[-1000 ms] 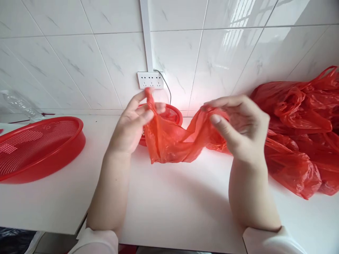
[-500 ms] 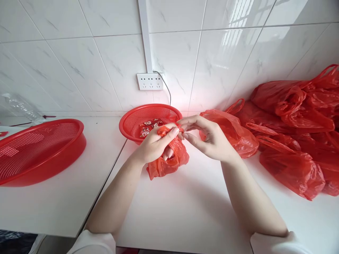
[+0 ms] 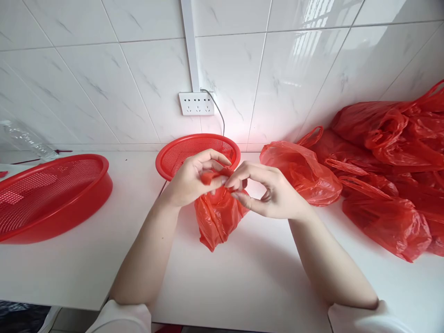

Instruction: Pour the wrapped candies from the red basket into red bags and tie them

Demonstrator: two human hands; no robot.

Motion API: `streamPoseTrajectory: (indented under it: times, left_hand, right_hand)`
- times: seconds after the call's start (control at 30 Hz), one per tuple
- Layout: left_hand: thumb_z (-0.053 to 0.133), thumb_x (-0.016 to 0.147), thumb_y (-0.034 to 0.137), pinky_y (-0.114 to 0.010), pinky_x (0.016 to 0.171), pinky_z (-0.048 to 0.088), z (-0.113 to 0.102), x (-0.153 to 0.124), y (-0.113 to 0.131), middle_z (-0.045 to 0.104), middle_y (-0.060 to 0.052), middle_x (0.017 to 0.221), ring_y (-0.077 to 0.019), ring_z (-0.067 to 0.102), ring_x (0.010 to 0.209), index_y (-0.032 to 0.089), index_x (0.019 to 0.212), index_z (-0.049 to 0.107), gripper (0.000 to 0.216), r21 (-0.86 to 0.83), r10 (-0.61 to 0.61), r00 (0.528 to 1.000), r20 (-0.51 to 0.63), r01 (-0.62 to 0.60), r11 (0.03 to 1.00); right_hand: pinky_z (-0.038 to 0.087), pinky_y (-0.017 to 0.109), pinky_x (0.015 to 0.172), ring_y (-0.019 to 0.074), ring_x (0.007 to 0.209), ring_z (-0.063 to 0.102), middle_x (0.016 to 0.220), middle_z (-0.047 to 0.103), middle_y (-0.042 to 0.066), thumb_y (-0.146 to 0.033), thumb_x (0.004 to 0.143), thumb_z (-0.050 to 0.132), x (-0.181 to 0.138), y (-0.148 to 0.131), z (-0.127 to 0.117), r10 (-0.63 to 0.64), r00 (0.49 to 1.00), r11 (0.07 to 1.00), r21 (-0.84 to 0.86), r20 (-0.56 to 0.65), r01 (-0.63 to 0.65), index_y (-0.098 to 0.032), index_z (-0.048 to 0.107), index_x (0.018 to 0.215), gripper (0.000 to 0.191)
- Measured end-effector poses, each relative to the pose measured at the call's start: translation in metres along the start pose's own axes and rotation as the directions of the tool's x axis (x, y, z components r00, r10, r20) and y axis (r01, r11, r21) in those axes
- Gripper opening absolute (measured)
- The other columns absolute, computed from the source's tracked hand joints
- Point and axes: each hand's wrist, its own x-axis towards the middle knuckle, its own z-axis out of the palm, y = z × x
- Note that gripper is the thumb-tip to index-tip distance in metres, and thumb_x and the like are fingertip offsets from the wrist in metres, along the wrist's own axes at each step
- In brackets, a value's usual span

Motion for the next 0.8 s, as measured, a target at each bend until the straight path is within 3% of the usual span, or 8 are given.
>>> streamPoseTrajectory:
  times: [0.07,0.17,0.23,0.3,0.47,0.63,0.7,0.8]
  left_hand:
    - [0.063,0.078,0.016,-0.025,0.059,0.047,0.001,-0.005,0.003,0.068,-0.002,0.086,-0.0119,0.061,0.067,0.021,0.096,0.06,0.019,0.255,0.153,0.988,0.003,-0.148,0.956]
    - [0.054,0.079,0.008,-0.026,0.062,0.045,0.006,-0.009,0.001,0.067,0.001,0.079,-0.0126,0.06,0.069,0.024,0.085,0.06,0.018,0.634,0.422,0.901,-0.1,-0.269,0.725]
    - [0.054,0.08,0.008,-0.027,0.063,0.046,0.011,-0.008,-0.002,0.067,0.002,0.082,-0.014,0.062,0.074,0.025,0.082,0.059,0.018,0.728,0.554,0.822,-0.127,-0.303,0.615]
    - [0.058,0.079,0.009,-0.027,0.064,0.047,0.013,-0.005,-0.005,0.067,0.0,0.089,-0.0152,0.063,0.08,0.025,0.083,0.058,0.017,0.724,0.605,0.782,-0.149,-0.331,0.605]
    - [0.059,0.079,0.01,-0.026,0.067,0.05,0.011,0.001,-0.011,0.067,0.0,0.088,-0.014,0.063,0.078,0.024,0.078,0.062,0.014,0.685,0.562,0.818,-0.123,-0.34,0.645]
    - [0.057,0.082,0.009,-0.026,0.077,0.054,-0.004,0.001,-0.022,0.072,0.002,0.102,-0.0147,0.068,0.091,0.03,0.103,0.069,0.031,0.66,0.584,0.812,0.019,-0.448,0.603]
    - [0.057,0.084,0.013,-0.027,0.077,0.054,-0.011,0.0,-0.024,0.073,0.002,0.104,-0.0155,0.068,0.092,0.03,0.106,0.069,0.031,0.693,0.555,0.832,0.009,-0.405,0.596]
    - [0.058,0.085,0.021,-0.027,0.066,0.049,-0.019,-0.002,-0.022,0.073,0.001,0.085,-0.0154,0.067,0.077,0.03,0.094,0.073,0.019,0.773,0.485,0.871,-0.078,-0.254,0.581]
  right_hand:
    - [0.053,0.034,0.078,0.0165,0.084,0.058,0.092,0.061,0.003,-0.02,0.082,0.063,0.002,0.003,0.004,0.013,0.995,1.0,0.004,-0.103,-0.012,-0.023,0.062,0.095,0.013]
    - [0.052,0.036,0.085,0.0179,0.1,0.059,0.114,0.059,0.006,-0.028,0.09,0.054,0.005,0.012,0.01,0.17,0.954,0.978,0.162,-0.248,-0.132,-0.024,0.06,0.107,0.018]
    - [0.055,0.032,0.077,0.0161,0.096,0.061,0.122,0.057,0.006,-0.031,0.094,0.047,0.005,0.017,0.013,0.279,0.942,0.923,0.324,-0.188,-0.209,-0.026,0.054,0.12,0.027]
    - [0.055,0.029,0.067,0.0137,0.084,0.063,0.113,0.061,0.006,-0.033,0.094,0.049,0.006,0.021,0.013,0.317,0.943,0.871,0.423,-0.097,-0.25,-0.026,0.051,0.126,0.033]
    - [0.053,0.026,0.064,0.0123,0.076,0.062,0.09,0.066,0.003,-0.032,0.084,0.066,0.005,0.027,0.01,0.364,0.922,0.853,0.445,-0.131,-0.274,-0.02,0.064,0.104,0.024]
    - [0.05,0.024,0.062,0.0105,0.07,0.06,0.08,0.065,0.001,-0.034,0.078,0.071,0.005,0.039,0.006,0.502,0.848,0.772,0.531,-0.172,-0.349,-0.019,0.066,0.093,0.022]
    - [0.052,0.026,0.065,0.0109,0.07,0.06,0.08,0.066,0.001,-0.034,0.078,0.07,0.005,0.043,0.003,0.531,0.833,0.75,0.544,-0.158,-0.375,-0.019,0.066,0.093,0.022]
    - [0.052,0.03,0.072,0.0122,0.073,0.062,0.082,0.066,0.002,-0.03,0.078,0.069,0.004,0.045,-0.006,0.533,0.82,0.794,0.46,-0.21,-0.399,-0.017,0.066,0.091,0.019]
